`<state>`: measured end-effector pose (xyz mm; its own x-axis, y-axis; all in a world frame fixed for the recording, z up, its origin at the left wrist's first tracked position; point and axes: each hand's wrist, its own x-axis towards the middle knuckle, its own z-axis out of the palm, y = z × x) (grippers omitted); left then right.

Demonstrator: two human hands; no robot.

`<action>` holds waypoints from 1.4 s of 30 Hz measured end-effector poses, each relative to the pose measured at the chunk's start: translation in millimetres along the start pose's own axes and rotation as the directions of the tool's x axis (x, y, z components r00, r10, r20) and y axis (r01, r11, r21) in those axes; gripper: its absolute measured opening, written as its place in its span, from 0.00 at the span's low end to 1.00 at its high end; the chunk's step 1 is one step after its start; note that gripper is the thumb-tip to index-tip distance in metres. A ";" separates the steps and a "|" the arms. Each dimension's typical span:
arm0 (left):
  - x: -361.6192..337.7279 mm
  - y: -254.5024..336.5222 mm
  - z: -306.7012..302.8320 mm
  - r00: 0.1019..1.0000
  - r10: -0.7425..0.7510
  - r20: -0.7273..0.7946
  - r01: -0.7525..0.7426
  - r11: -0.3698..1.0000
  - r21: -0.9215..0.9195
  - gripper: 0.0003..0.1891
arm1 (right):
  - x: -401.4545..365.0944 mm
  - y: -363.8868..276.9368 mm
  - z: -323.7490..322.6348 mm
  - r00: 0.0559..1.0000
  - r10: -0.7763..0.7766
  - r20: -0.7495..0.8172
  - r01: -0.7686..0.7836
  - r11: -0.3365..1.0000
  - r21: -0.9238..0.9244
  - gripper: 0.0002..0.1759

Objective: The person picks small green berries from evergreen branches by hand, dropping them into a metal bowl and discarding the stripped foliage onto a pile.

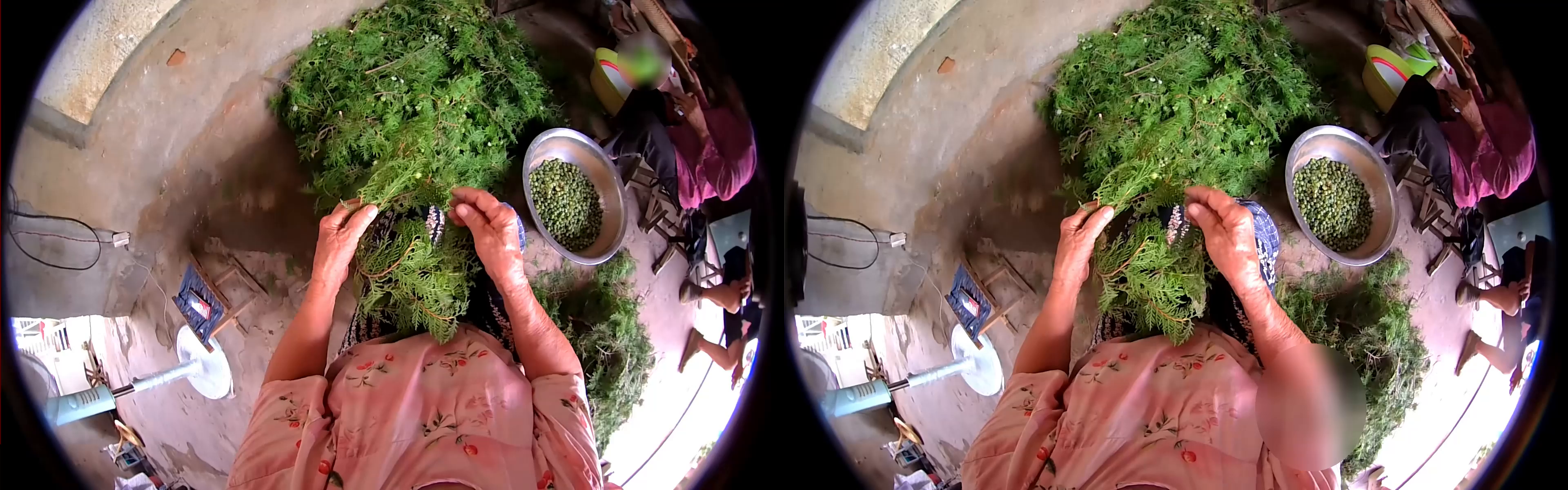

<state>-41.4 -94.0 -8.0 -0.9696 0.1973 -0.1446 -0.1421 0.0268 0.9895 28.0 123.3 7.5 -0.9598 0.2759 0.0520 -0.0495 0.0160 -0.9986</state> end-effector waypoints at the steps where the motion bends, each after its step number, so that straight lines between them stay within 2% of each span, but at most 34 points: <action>1: -2.4 4.4 2.2 1.000 0.006 0.009 -0.006 1.000 0.001 0.14 | 6.0 -3.4 1.3 1.000 -0.006 -0.009 0.006 1.000 -0.001 0.14; 3: -9.3 14.9 9.0 1.000 -0.017 0.025 0.019 0.997 -0.072 0.13 | 14.6 -8.9 7.0 0.999 -0.015 -0.038 0.015 1.000 -0.001 0.16; 4: -11.5 18.0 10.1 0.997 -0.061 0.050 0.065 0.994 -0.092 0.13 | 17.4 -6.0 11.6 0.995 -0.085 -0.052 0.088 0.994 0.062 0.19; 5: -14.2 22.6 13.0 0.996 -0.059 0.060 0.064 0.994 -0.093 0.13 | 22.3 6.9 14.2 0.986 -0.154 -0.063 0.155 0.988 0.017 0.21; 7: -20.7 29.3 17.3 0.993 -0.068 0.097 0.078 0.993 -0.094 0.12 | 23.2 -2.6 18.6 0.985 -0.130 -0.117 0.103 0.972 -0.209 0.21; 9: -22.7 26.0 16.2 0.991 -0.085 0.104 0.092 0.994 -0.059 0.13 | 22.8 -5.4 18.0 0.970 -0.186 -0.158 0.140 0.954 -0.265 0.21; 11: -25.6 24.1 14.7 0.984 0.045 0.172 -0.043 0.999 -0.016 0.14 | 21.9 4.5 13.8 0.968 -0.218 -0.122 0.181 0.948 -0.263 0.19; 12: -26.1 24.9 12.1 0.964 0.090 0.251 -0.100 0.995 0.027 0.16 | 22.8 7.2 12.2 0.932 -0.335 -0.141 0.280 0.909 -0.310 0.16; 13: -28.2 25.5 12.9 0.963 0.087 0.256 -0.098 0.995 0.030 0.16 | 23.0 7.5 8.3 0.932 -0.332 -0.146 0.276 0.910 -0.309 0.16; 15: -32.8 28.2 14.8 0.966 0.036 0.257 -0.060 0.994 0.089 0.17 | 21.2 1.1 -0.2 0.909 -0.408 -0.088 0.332 0.833 -0.442 0.13; 16: -33.7 31.0 15.8 0.969 -0.026 0.246 0.017 0.999 0.038 0.18 | 17.5 -4.9 -2.8 0.937 -0.345 -0.063 0.311 0.901 -0.303 0.12; 17: -34.0 29.5 16.9 0.969 -0.029 0.246 0.019 0.999 0.040 0.18 | 13.4 -10.6 -2.7 0.938 -0.342 -0.063 0.309 0.902 -0.301 0.12; 19: -33.3 26.0 18.7 0.975 0.009 0.221 -0.010 1.000 0.000 0.17 | 5.8 -20.1 -1.4 0.984 -0.175 0.014 0.175 0.968 -0.181 0.12; 20: -33.5 26.0 18.5 0.975 0.008 0.221 -0.009 1.000 0.001 0.17 | 3.6 -22.0 -3.5 0.984 -0.164 0.065 0.176 0.951 -0.255 0.14; 21: -33.6 26.2 18.0 0.979 -0.031 0.200 0.028 0.999 0.016 0.17 | 3.3 -20.4 -3.4 0.984 -0.163 0.065 0.175 0.951 -0.254 0.14; 23: -34.3 26.0 17.9 0.981 -0.068 0.184 0.063 0.998 0.031 0.16 | 3.3 -16.9 -3.4 0.962 -0.274 0.002 0.264 0.928 -0.264 0.17; 25: -35.2 24.6 18.0 0.981 -0.096 0.167 0.099 0.995 -0.007 0.15 | 2.2 -20.5 -6.2 0.970 -0.245 0.013 0.241 0.943 -0.230 0.19; 27: -35.5 27.1 17.8 0.981 -0.114 0.158 0.117 0.993 -0.009 0.14 | 0.8 -29.9 -7.8 0.997 -0.053 0.054 0.062 0.983 -0.171 0.19; 30: -36.7 29.5 20.2 0.982 -0.129 0.135 0.136 0.990 -0.046 0.14 | -1.9 -36.4 -9.1 0.996 -0.028 0.082 0.043 0.981 -0.191 0.18; 31: -37.4 29.8 20.4 0.984 -0.128 0.125 0.138 0.987 -0.078 0.14 | -2.0 -35.6 -8.9 0.996 -0.027 0.084 0.043 0.980 -0.192 0.18; 33: -38.1 30.8 19.1 0.982 -0.130 0.134 0.144 0.985 -0.099 0.15 | -2.0 -30.6 -8.5 0.981 -0.146 0.125 0.175 0.946 -0.273 0.18; 34: -38.2 31.1 18.8 0.981 -0.131 0.145 0.149 0.982 -0.119 0.15 | -1.7 -26.9 -7.5 0.982 -0.145 0.124 0.175 0.946 -0.273 0.18; 37: -40.2 30.7 19.3 0.972 -0.152 0.181 0.172 0.980 -0.099 0.16 | -1.0 -21.4 -2.3 0.978 -0.208 0.031 0.208 0.933 -0.293 0.17; 39: -40.1 29.5 15.6 0.965 -0.164 0.205 0.185 0.979 -0.085 0.16 | -0.8 -24.3 -0.4 0.935 -0.353 0.037 0.339 0.856 -0.390 0.16; 41: -41.8 31.4 15.3 0.957 -0.176 0.230 0.197 0.978 -0.073 0.17 | -0.5 -18.8 -0.8 0.934 -0.356 0.042 0.341 0.846 -0.409 0.16; 42: -44.1 36.2 17.4 0.957 -0.119 0.265 0.138 0.989 -0.057 0.18 | -0.2 -14.9 -1.2 0.932 -0.359 0.047 0.343 0.837 -0.427 0.16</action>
<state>-0.2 -84.7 34.2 -0.8583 0.4450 -0.2554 -0.2860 -0.0019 0.9582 29.2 124.1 22.4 -0.8901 0.2061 0.4064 -0.2531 0.5181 -0.8170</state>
